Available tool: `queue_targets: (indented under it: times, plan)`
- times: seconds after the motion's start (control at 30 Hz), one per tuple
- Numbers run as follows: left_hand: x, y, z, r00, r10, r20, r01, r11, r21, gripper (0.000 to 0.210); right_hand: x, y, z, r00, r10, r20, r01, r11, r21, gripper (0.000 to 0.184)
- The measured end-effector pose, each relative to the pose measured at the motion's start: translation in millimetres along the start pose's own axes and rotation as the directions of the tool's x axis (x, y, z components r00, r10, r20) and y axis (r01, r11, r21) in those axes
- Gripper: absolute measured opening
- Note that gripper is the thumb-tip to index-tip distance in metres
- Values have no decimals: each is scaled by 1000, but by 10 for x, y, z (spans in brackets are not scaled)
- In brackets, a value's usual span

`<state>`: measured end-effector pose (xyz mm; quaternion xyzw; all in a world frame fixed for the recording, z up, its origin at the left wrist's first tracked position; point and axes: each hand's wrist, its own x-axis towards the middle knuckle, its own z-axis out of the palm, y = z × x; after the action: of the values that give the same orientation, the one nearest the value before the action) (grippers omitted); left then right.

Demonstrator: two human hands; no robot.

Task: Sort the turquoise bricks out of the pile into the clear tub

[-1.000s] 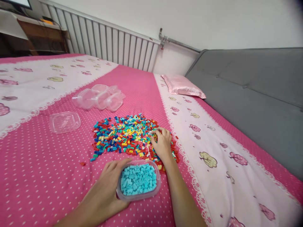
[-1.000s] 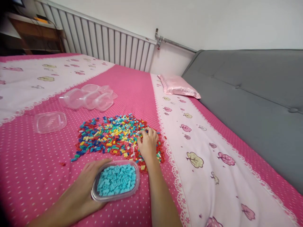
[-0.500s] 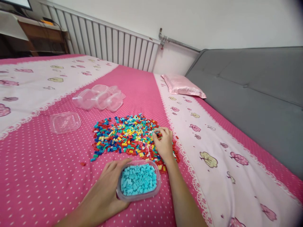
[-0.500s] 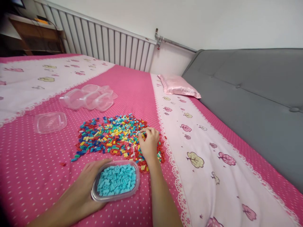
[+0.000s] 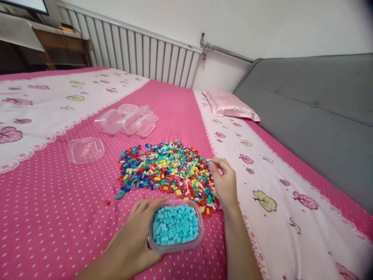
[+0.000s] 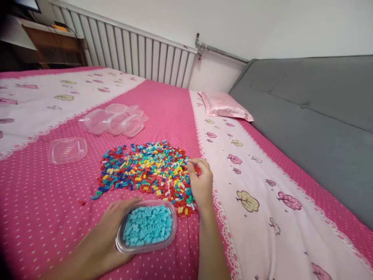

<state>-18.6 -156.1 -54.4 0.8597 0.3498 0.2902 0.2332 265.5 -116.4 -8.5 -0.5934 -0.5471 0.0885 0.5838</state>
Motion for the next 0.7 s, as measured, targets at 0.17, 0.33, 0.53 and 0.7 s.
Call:
queue_targets:
  times: [0.17, 0.33, 0.53, 0.7]
  plan:
    - [14, 2, 1, 1000, -4, 5, 4, 1000, 12, 86, 12, 6, -157, 1000, 16, -11, -16, 1000, 19, 17]
    - [0, -29, 20, 1000, 0, 7, 0, 1000, 27, 88, -34, -168, -171, 973, -19, 231, 7, 999, 51, 16]
    - [8, -6, 15, 999, -28, 27, 29, 999, -18, 87, -129, -468, -109, 705, -147, 694, 182, 983, 24, 17]
    - [22, 13, 9, 999, -22, 37, 23, 999, -22, 85, -213, -604, -1, 605, -198, 771, 273, 961, 32, 11]
